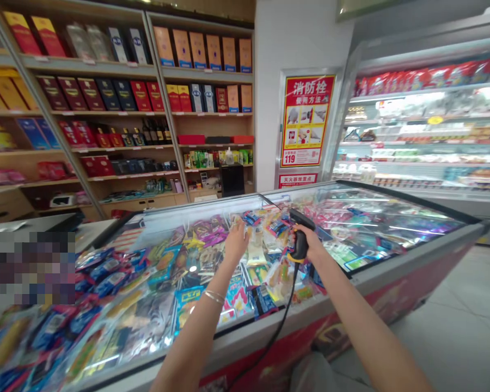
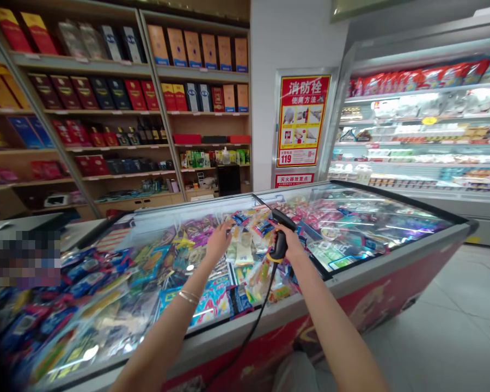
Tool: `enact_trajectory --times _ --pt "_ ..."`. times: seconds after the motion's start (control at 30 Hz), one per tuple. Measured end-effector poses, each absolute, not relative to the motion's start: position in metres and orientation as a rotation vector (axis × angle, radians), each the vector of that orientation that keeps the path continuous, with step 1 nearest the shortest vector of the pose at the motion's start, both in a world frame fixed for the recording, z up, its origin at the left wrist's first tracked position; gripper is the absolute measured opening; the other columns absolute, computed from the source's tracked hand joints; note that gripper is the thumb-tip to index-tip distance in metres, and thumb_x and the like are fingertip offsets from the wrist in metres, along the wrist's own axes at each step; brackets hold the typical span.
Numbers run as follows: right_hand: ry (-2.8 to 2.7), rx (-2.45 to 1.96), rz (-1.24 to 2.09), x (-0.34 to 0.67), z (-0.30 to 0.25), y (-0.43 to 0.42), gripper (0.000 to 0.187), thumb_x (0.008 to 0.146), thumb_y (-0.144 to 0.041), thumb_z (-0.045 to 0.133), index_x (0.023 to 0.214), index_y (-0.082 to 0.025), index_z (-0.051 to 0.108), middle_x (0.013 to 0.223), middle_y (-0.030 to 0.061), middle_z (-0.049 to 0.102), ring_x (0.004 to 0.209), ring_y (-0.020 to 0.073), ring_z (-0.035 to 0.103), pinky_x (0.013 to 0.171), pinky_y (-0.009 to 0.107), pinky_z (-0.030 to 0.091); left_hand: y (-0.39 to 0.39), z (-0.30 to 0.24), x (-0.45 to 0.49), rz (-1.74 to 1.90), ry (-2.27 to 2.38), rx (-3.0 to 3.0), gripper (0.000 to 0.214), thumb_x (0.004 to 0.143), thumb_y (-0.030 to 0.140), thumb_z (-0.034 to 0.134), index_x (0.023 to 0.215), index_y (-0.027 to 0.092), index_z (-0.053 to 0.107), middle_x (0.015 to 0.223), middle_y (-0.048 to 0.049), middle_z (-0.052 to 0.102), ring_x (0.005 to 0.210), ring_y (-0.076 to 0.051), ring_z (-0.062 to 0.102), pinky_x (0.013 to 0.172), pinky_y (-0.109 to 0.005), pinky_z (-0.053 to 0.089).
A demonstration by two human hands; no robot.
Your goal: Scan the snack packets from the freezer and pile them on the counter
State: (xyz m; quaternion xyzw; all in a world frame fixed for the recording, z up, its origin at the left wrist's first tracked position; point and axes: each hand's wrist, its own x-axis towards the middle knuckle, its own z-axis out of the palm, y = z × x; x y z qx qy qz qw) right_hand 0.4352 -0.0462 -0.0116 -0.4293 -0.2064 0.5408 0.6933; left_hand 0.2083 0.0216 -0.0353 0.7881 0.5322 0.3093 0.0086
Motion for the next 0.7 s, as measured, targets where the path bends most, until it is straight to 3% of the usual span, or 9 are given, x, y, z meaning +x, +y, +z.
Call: enact_trajectory --times 0.23,0.37,0.5,0.7 --pt "-0.337 -0.945 1.248 0.450 -0.046 -0.039 0.010 0.076 -0.012 0.062 0.068 -0.016 0.057 0.051 0.0005 0.058 0.040 0.0097 0.052 0.038 0.019 0.045 0.030 -0.079 0.232 0.718 1.570 2.721 0.044 0.094 0.027 0.039 0.137 0.030 0.047 0.146 -0.0082 0.043 0.131 -0.027 0.044 0.105 -0.042 0.041" --pt "-0.355 -0.963 1.258 0.450 -0.050 -0.037 0.011 0.075 -0.015 0.065 0.068 -0.017 0.057 0.051 0.0007 0.059 0.040 0.0108 0.052 0.038 0.021 0.045 0.036 -0.092 0.223 0.660 1.596 2.751 0.041 0.095 0.035 0.039 0.133 0.031 0.052 0.147 -0.0079 0.043 0.133 -0.029 0.042 0.108 -0.045 0.037" --pt "-0.352 -0.983 1.251 0.452 -0.051 -0.036 0.011 0.075 -0.016 0.066 0.068 -0.016 0.057 0.053 0.0011 0.059 0.041 0.0103 0.053 0.038 0.020 0.044 0.037 -0.094 0.216 0.624 1.631 2.760 0.040 0.095 0.037 0.036 0.126 0.024 0.059 0.142 -0.0116 0.048 0.131 -0.029 0.044 0.110 -0.045 0.034" --pt "-0.395 -1.001 1.259 0.453 -0.052 -0.035 0.012 0.078 -0.015 0.061 0.067 -0.016 0.057 0.050 0.0008 0.058 0.040 0.0103 0.052 0.038 0.020 0.045 0.028 -0.086 0.218 0.613 1.828 2.775 0.040 0.092 0.040 0.044 0.119 0.013 0.059 0.117 -0.0170 0.063 0.121 -0.027 0.052 0.108 -0.041 0.034"
